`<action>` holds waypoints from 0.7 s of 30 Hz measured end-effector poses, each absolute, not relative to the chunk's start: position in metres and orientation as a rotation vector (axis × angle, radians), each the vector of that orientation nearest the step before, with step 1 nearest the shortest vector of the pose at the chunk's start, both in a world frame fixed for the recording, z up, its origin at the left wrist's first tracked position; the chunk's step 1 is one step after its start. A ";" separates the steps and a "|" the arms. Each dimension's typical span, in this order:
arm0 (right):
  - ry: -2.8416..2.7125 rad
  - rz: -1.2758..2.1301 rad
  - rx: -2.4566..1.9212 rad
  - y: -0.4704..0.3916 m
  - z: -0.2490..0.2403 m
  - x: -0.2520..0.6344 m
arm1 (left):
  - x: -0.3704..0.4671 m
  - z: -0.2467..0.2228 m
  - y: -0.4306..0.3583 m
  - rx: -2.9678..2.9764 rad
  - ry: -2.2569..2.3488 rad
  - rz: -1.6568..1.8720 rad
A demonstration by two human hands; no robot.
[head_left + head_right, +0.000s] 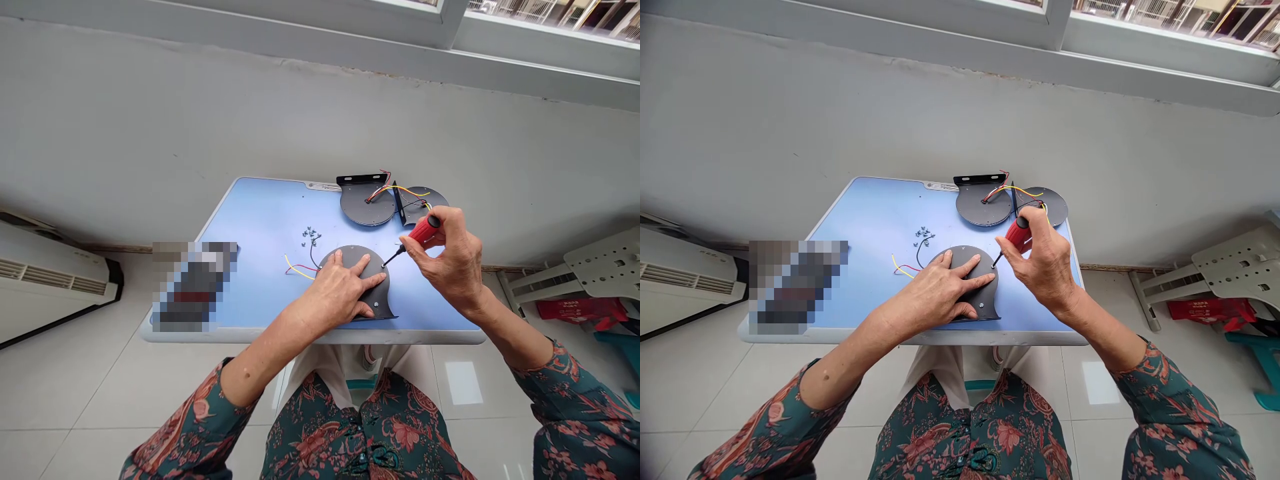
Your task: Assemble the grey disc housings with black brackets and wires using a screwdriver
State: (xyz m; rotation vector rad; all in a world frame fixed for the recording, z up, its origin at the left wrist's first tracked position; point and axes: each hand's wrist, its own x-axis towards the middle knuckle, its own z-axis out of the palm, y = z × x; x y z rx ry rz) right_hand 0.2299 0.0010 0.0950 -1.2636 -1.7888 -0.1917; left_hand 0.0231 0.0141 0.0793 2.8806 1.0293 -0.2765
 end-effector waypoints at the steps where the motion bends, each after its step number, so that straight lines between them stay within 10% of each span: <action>1: -1.800 -0.227 -1.282 0.000 0.095 0.229 | 0.023 0.080 0.014 2.880 1.031 -0.279; 21: -2.182 0.056 -1.262 0.012 0.145 0.235 | 0.026 0.082 0.013 2.863 1.054 -0.318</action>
